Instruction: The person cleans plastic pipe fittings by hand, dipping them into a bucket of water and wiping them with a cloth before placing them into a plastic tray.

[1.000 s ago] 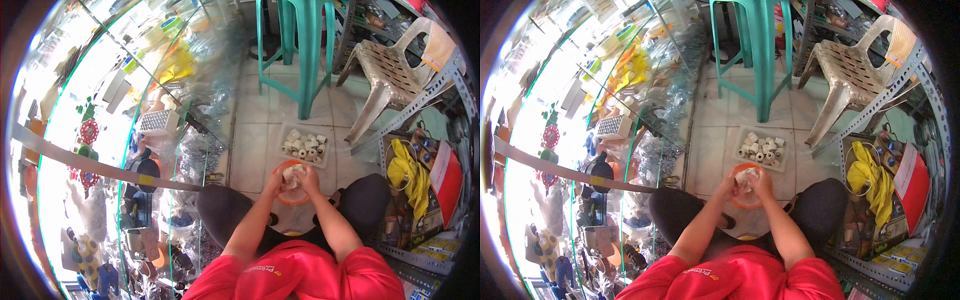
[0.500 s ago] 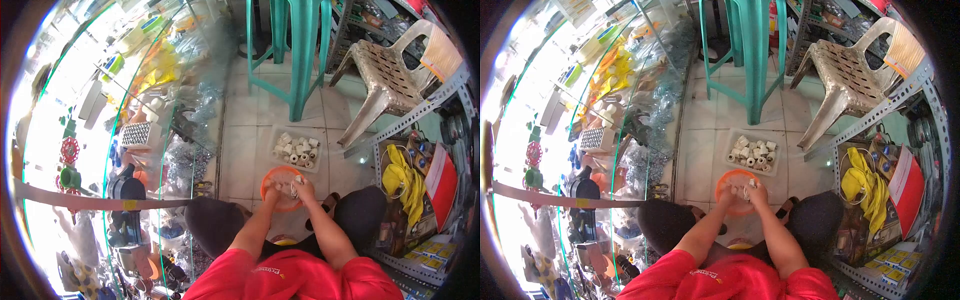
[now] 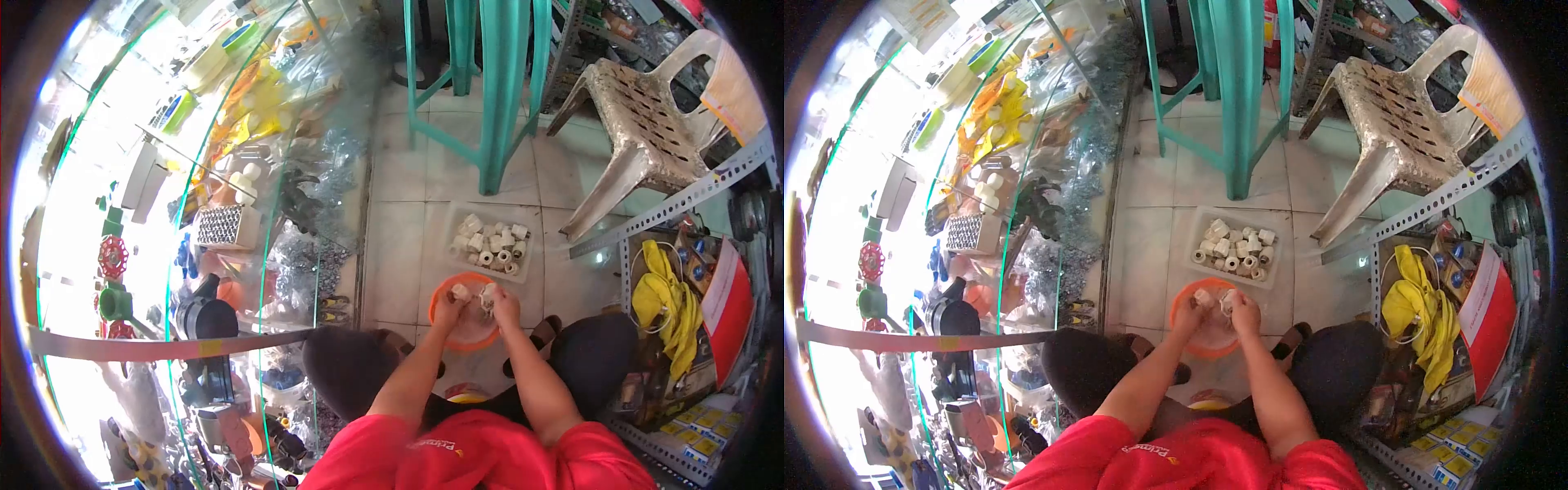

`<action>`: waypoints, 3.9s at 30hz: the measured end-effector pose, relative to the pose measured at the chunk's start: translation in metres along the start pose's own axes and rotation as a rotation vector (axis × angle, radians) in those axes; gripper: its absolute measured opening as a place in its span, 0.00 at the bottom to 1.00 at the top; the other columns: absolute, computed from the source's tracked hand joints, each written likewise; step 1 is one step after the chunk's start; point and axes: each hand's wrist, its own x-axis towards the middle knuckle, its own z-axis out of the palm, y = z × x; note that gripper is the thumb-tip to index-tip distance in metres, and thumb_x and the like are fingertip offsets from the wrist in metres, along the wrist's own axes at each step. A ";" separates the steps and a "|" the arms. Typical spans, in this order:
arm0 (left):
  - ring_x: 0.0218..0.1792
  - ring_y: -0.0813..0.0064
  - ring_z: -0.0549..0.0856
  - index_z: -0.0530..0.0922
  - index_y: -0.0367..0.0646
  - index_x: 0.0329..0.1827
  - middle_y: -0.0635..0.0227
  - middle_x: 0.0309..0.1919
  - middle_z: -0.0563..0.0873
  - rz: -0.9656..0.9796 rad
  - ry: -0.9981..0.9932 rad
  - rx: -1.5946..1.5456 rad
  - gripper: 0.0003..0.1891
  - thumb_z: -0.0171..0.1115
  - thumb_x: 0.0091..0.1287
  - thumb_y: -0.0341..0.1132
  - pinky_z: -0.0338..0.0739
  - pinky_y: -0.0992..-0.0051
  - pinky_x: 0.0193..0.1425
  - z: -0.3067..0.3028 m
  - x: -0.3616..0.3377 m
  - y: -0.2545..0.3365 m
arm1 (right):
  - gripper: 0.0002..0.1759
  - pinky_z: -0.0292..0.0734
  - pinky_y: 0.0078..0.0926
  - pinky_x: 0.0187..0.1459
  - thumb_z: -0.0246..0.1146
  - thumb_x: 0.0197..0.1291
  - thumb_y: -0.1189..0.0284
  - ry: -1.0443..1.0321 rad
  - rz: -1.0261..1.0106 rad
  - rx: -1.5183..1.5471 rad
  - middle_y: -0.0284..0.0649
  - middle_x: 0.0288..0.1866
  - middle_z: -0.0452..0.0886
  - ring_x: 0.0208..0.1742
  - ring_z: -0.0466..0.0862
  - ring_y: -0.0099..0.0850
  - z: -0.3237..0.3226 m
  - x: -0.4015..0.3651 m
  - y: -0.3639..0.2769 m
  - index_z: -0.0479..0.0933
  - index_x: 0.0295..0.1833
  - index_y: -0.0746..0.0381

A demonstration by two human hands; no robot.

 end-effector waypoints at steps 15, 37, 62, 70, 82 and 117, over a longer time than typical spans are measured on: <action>0.41 0.77 0.76 0.67 0.46 0.53 0.70 0.41 0.76 -0.062 -0.507 -1.009 0.16 0.47 0.66 0.43 0.72 0.76 0.41 -0.026 -0.049 0.060 | 0.16 0.68 0.27 0.43 0.55 0.57 0.65 0.049 -0.693 0.118 0.43 0.40 0.76 0.44 0.74 0.33 0.002 -0.070 -0.031 0.72 0.46 0.65; 0.35 0.79 0.77 0.66 0.41 0.50 0.70 0.36 0.77 0.022 -0.258 -0.923 0.12 0.47 0.66 0.34 0.73 0.78 0.36 -0.003 -0.082 0.066 | 0.13 0.71 0.27 0.39 0.51 0.58 0.70 -0.025 -0.101 0.488 0.44 0.34 0.79 0.34 0.78 0.38 0.025 -0.033 -0.008 0.74 0.44 0.66; 0.52 0.70 0.72 0.61 0.40 0.59 0.65 0.52 0.71 0.053 -0.330 -0.793 0.20 0.42 0.68 0.42 0.68 0.70 0.56 -0.025 -0.070 0.072 | 0.20 0.71 0.21 0.33 0.52 0.59 0.59 -0.175 -0.347 0.474 0.33 0.37 0.75 0.35 0.75 0.24 0.034 -0.054 -0.010 0.70 0.49 0.63; 0.51 0.70 0.73 0.62 0.41 0.59 0.64 0.52 0.72 0.063 -0.397 -1.165 0.19 0.43 0.68 0.39 0.69 0.72 0.54 -0.021 -0.065 0.070 | 0.20 0.68 0.29 0.49 0.46 0.62 0.58 -0.335 0.092 1.326 0.36 0.44 0.76 0.48 0.75 0.30 0.002 -0.046 -0.038 0.69 0.52 0.61; 0.42 0.80 0.76 0.69 0.42 0.53 0.70 0.42 0.76 0.068 -0.081 -0.943 0.16 0.52 0.64 0.35 0.71 0.80 0.46 -0.017 -0.069 0.068 | 0.17 0.66 0.32 0.50 0.46 0.61 0.66 -0.081 -0.704 0.135 0.47 0.48 0.74 0.49 0.74 0.39 0.038 -0.055 -0.017 0.72 0.47 0.67; 0.45 0.69 0.75 0.69 0.37 0.46 0.62 0.42 0.75 0.011 -0.167 -1.302 0.17 0.41 0.69 0.43 0.71 0.72 0.53 -0.031 -0.063 0.078 | 0.14 0.66 0.20 0.39 0.47 0.59 0.68 -0.236 -0.451 0.495 0.34 0.35 0.74 0.36 0.72 0.23 -0.013 -0.060 -0.056 0.74 0.41 0.65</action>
